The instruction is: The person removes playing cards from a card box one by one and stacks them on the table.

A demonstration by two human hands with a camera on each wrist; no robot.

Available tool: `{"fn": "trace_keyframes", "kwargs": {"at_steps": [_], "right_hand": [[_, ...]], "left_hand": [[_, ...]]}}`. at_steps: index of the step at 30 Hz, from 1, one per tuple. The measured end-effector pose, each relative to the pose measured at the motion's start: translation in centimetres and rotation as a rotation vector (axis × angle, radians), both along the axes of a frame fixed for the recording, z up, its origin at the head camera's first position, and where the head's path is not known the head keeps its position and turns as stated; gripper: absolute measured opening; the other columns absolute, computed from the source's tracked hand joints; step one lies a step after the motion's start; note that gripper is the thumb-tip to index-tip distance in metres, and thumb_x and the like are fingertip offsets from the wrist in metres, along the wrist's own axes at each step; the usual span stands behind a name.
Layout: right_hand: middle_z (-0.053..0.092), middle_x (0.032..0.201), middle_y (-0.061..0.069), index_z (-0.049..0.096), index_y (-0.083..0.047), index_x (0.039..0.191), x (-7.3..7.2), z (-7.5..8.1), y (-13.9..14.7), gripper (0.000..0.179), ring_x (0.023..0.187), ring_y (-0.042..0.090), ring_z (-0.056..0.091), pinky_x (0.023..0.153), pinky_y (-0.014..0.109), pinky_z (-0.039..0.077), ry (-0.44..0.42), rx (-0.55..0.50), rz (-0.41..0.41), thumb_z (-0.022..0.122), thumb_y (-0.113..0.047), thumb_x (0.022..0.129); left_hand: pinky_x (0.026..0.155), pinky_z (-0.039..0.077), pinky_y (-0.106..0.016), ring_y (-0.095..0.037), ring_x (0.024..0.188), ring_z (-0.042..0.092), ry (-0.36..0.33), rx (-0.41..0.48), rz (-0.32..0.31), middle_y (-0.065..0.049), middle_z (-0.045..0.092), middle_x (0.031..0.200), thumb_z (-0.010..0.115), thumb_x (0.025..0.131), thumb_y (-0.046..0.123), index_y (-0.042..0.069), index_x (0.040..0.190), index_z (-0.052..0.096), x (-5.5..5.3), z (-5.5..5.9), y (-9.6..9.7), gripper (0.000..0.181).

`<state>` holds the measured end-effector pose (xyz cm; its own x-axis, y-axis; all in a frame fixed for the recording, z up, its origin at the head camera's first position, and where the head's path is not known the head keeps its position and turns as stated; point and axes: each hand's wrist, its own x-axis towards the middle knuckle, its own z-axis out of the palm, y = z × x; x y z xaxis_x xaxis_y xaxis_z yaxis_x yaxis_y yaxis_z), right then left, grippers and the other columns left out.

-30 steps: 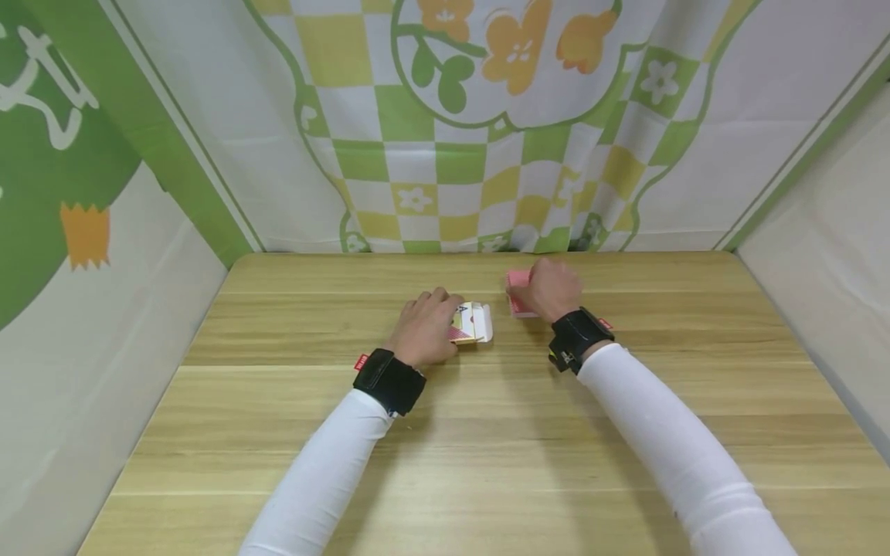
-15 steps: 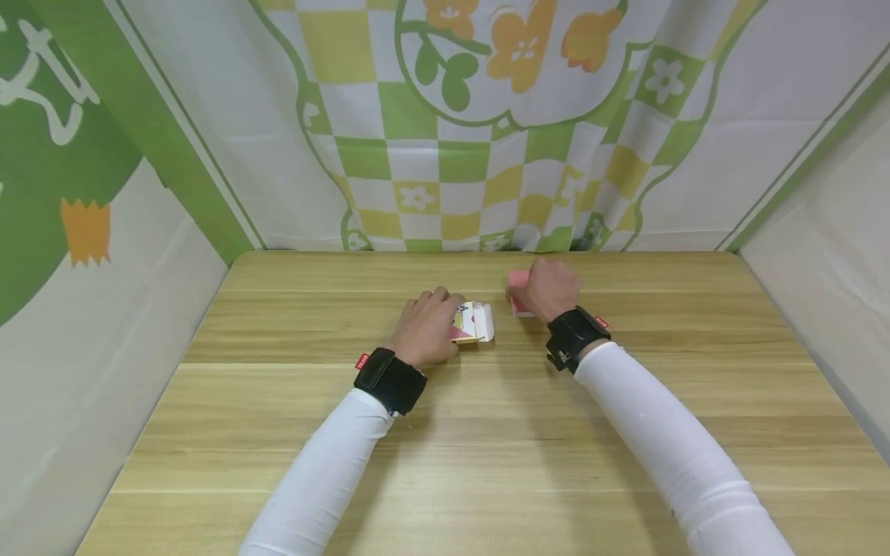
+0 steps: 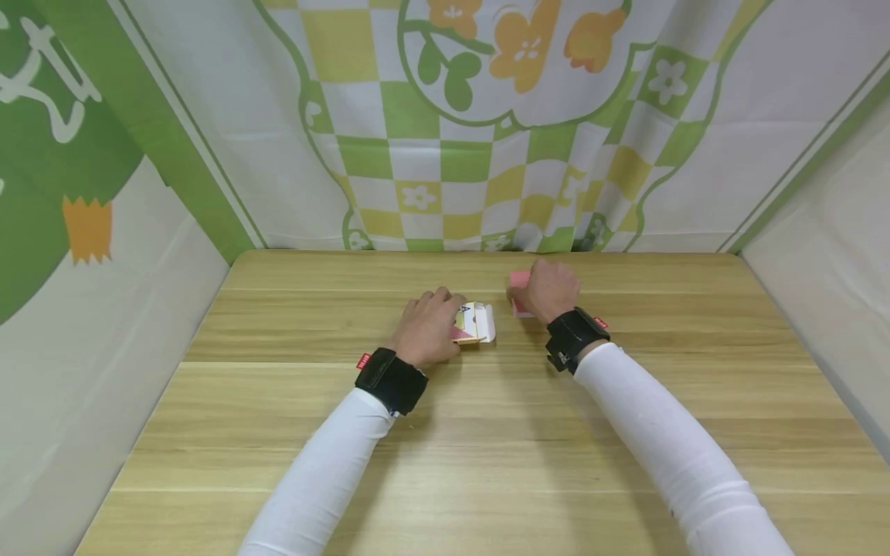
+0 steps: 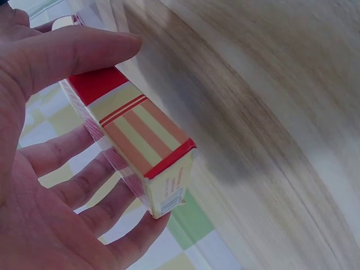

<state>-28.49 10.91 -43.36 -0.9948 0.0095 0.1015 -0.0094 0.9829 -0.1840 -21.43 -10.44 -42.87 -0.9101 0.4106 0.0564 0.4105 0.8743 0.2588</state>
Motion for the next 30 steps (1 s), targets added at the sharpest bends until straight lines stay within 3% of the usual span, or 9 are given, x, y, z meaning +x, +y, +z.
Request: {"fn": "trace_keyframes", "kwargs": {"at_steps": [11, 23, 30], "right_hand": [[0.048, 0.062, 0.008, 0.041, -0.012, 0.061, -0.04, 0.03, -0.03, 0.049, 0.056, 0.022, 0.045, 0.042, 0.036, 0.037, -0.019, 0.005, 0.000, 0.066, -0.054, 0.071], [0.041, 0.058, 0.003, 0.039, -0.013, 0.060, 0.02, -0.14, -0.05, 0.050, 0.054, 0.020, 0.042, 0.043, 0.034, 0.034, -0.020, 0.008, 0.002, 0.066, -0.054, 0.072], [0.045, 0.059, 0.006, 0.044, -0.012, 0.060, 0.15, -0.19, -0.11, 0.053, 0.054, 0.020, 0.043, 0.042, 0.034, 0.034, -0.018, 0.012, -0.008, 0.064, -0.060, 0.070]], "left_hand": [[0.090, 0.035, -0.048, -0.025, 0.102, 0.047, -0.005, -0.001, 0.005, -0.006, 0.050, 0.114, 0.070, 0.062, 0.017, 0.013, 0.128, 0.050, -0.02, -0.10, -0.03, 0.069], [0.091, 0.034, -0.046, -0.024, 0.102, 0.047, 0.001, 0.004, 0.012, -0.005, 0.050, 0.113, 0.070, 0.062, 0.018, 0.014, 0.128, 0.050, 0.07, -0.31, -0.05, 0.069], [0.091, 0.034, -0.046, -0.024, 0.102, 0.047, -0.005, 0.001, 0.021, -0.005, 0.050, 0.113, 0.070, 0.063, 0.019, 0.014, 0.128, 0.050, 0.17, -0.36, -0.07, 0.068]]}}
